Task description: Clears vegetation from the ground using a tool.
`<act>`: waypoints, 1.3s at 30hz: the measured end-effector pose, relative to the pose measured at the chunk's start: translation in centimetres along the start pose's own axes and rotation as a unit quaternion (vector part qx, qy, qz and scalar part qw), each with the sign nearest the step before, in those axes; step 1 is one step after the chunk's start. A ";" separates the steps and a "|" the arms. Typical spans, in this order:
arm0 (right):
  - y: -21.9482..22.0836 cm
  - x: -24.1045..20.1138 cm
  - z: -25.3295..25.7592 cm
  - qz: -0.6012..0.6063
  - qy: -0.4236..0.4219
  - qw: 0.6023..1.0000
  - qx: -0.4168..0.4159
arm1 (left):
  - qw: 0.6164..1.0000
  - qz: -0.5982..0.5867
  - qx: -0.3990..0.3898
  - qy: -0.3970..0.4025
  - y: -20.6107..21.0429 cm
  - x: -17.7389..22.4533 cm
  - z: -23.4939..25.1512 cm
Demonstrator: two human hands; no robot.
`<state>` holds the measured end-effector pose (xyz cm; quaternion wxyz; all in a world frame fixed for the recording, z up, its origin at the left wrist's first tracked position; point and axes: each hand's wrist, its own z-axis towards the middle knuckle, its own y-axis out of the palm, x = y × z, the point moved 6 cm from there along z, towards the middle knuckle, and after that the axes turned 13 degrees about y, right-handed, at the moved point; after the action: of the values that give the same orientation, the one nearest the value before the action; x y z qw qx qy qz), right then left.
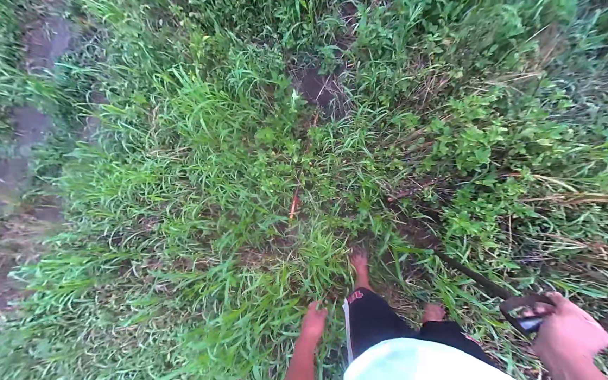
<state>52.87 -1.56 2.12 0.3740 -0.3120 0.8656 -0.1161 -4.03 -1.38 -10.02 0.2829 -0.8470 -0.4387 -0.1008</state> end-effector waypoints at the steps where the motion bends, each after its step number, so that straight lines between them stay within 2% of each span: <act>1: 0.6 -0.2 -0.3 0.004 -0.001 1.000 0.000 | 1.000 0.003 0.006 -0.003 -0.7 0.0 0.1; 6: 3.6 -1.2 -2.1 0.034 -0.014 0.999 -0.020 | 1.000 0.010 0.000 0.010 -2.2 0.8 1.2; 9: 5.5 -0.9 -2.9 0.079 0.009 0.995 -0.058 | 0.997 0.062 -0.010 0.050 -1.9 4.4 1.5; 11: 7.0 -1.1 -3.7 0.105 0.037 0.990 -0.088 | 0.991 0.080 -0.019 0.103 -0.9 9.1 1.3; 14: 9.2 -1.8 -5.9 0.091 0.070 0.986 -0.121 | 0.970 0.089 -0.073 0.214 2.0 18.3 -0.9; 18: 10.4 -3.5 -10.2 0.099 0.054 0.979 -0.172 | 0.895 0.111 -0.143 0.409 6.9 30.1 -7.4; 21: 9.0 -3.7 -11.8 0.119 0.035 0.972 -0.201 | 0.834 0.109 -0.193 0.506 11.2 34.4 -11.6; 23: 7.5 -2.1 -10.6 0.099 0.044 0.976 -0.191 | 0.812 0.131 -0.228 0.521 14.5 34.6 -12.6; 26: 4.6 2.2 -7.2 0.052 0.084 0.983 -0.152 | 0.805 0.202 -0.270 0.488 19.6 32.6 -12.4; 29: 1.1 4.9 -5.2 0.019 0.101 0.982 -0.160 | 0.786 0.284 -0.297 0.462 23.6 30.9 -12.6; 32: -1.8 5.9 -3.4 -0.019 0.099 0.978 -0.183 | 0.771 0.336 -0.300 0.450 27.0 31.1 -13.9; 35: -4.3 6.2 -0.9 -0.093 0.072 0.968 -0.223 | 0.790 0.338 -0.293 0.420 30.7 31.4 -15.4; 39: -7.0 6.5 1.9 -0.178 0.032 0.944 -0.277 | 0.823 0.346 -0.241 0.381 35.1 30.9 -16.4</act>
<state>54.01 -11.02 0.11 0.2187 -0.5484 0.8053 0.0534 43.69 -5.47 2.68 0.2304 -0.8786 0.0640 -0.4133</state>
